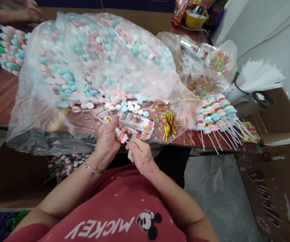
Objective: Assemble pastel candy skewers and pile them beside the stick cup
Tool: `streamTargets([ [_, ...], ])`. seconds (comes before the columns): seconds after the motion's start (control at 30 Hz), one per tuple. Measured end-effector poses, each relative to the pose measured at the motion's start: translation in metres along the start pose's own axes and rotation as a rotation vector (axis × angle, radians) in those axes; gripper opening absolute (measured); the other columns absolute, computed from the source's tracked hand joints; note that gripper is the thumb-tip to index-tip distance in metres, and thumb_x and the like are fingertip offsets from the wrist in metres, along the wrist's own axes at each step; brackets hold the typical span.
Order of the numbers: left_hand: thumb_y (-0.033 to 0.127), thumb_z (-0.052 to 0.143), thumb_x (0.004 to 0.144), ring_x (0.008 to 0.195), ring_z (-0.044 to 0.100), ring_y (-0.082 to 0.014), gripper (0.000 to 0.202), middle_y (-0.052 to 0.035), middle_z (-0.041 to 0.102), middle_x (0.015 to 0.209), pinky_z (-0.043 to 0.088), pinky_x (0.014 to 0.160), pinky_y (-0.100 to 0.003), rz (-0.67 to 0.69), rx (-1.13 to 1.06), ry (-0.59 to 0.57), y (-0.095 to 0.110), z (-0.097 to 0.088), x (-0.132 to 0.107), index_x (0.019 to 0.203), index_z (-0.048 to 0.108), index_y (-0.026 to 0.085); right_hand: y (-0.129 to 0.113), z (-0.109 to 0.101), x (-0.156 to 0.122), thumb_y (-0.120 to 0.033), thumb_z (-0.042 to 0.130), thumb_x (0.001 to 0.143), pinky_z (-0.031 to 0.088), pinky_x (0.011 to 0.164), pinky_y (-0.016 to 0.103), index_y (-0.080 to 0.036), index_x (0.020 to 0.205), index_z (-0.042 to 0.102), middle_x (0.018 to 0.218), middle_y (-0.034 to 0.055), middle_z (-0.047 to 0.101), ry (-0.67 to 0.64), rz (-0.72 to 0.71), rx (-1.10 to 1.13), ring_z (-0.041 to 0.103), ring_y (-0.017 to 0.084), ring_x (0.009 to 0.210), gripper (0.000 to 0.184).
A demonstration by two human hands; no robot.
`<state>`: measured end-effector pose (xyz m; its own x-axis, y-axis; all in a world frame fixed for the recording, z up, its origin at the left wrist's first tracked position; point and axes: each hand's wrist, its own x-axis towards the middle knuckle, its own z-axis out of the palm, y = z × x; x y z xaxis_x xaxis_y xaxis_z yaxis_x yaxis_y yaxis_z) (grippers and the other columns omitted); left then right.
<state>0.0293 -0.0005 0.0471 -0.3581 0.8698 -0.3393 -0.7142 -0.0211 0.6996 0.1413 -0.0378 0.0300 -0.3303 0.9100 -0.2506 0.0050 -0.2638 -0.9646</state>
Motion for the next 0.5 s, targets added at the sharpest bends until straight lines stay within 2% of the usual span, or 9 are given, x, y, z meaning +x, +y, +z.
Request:
streamTargets([
  [0.07, 0.037, 0.087, 0.056, 0.039, 0.049, -0.0060, 0.043, 0.0077, 0.051, 0.049, 0.045, 0.042, -0.018, -0.017, 0.012, -0.022, -0.003, 0.002, -0.003, 0.063, 0.050, 0.016, 0.001, 0.002, 0.001, -0.038, 0.044, 0.087, 0.026, 0.040, 0.020, -0.020, 0.071, 0.051, 0.041, -0.0094, 0.037, 0.001, -0.016, -0.024, 0.032, 0.007, 0.037, 0.025],
  [0.13, 0.037, 0.087, 0.056, 0.039, 0.050, -0.0060, 0.044, 0.0077, 0.051, 0.049, 0.046, 0.043, -0.019, -0.026, 0.013, -0.035, -0.003, 0.003, -0.005, 0.063, 0.050, 0.016, 0.001, 0.001, 0.001, -0.037, 0.043, 0.088, 0.030, 0.043, 0.021, -0.020, 0.073, 0.053, 0.045, -0.0078, 0.042, 0.043, -0.119, -0.205, 0.036, 0.008, 0.040, 0.025],
  [0.23, 0.036, 0.087, 0.057, 0.041, 0.052, -0.0072, 0.043, 0.0074, 0.052, 0.051, 0.047, 0.044, -0.019, -0.030, 0.007, -0.005, -0.001, 0.004, -0.004, 0.066, 0.050, 0.016, 0.002, -0.002, -0.001, -0.029, 0.043, 0.092, 0.038, 0.055, 0.022, -0.019, 0.076, 0.057, 0.058, -0.0016, 0.056, 0.179, -0.456, -0.624, 0.049, 0.010, 0.051, 0.024],
  [0.33, 0.035, 0.086, 0.060, 0.042, 0.054, -0.0080, 0.041, 0.0071, 0.053, 0.051, 0.046, 0.044, -0.020, -0.057, -0.009, 0.025, 0.003, 0.003, -0.002, 0.067, 0.051, 0.016, 0.006, -0.004, -0.003, -0.021, 0.041, 0.095, 0.039, 0.062, 0.024, -0.018, 0.076, 0.060, 0.064, 0.0026, 0.064, 0.270, -0.754, -0.937, 0.056, 0.012, 0.059, 0.026],
  [0.4, 0.033, 0.085, 0.063, 0.042, 0.053, -0.0074, 0.038, 0.0069, 0.053, 0.051, 0.047, 0.046, -0.020, -0.056, -0.030, 0.031, 0.005, 0.002, 0.001, 0.066, 0.051, 0.015, 0.010, -0.005, -0.005, -0.017, 0.042, 0.094, 0.039, 0.062, 0.024, -0.018, 0.075, 0.059, 0.062, 0.0020, 0.063, 0.291, -0.835, -1.046, 0.056, 0.012, 0.058, 0.026],
  [0.5, 0.028, 0.084, 0.066, 0.041, 0.052, -0.0063, 0.034, 0.0070, 0.053, 0.051, 0.049, 0.049, -0.020, -0.024, -0.061, 0.041, 0.010, 0.001, 0.005, 0.066, 0.053, 0.015, 0.012, -0.005, -0.008, -0.012, 0.043, 0.092, 0.038, 0.061, 0.024, -0.019, 0.073, 0.059, 0.059, 0.0008, 0.062, 0.282, -0.841, -1.074, 0.055, 0.012, 0.056, 0.026],
])
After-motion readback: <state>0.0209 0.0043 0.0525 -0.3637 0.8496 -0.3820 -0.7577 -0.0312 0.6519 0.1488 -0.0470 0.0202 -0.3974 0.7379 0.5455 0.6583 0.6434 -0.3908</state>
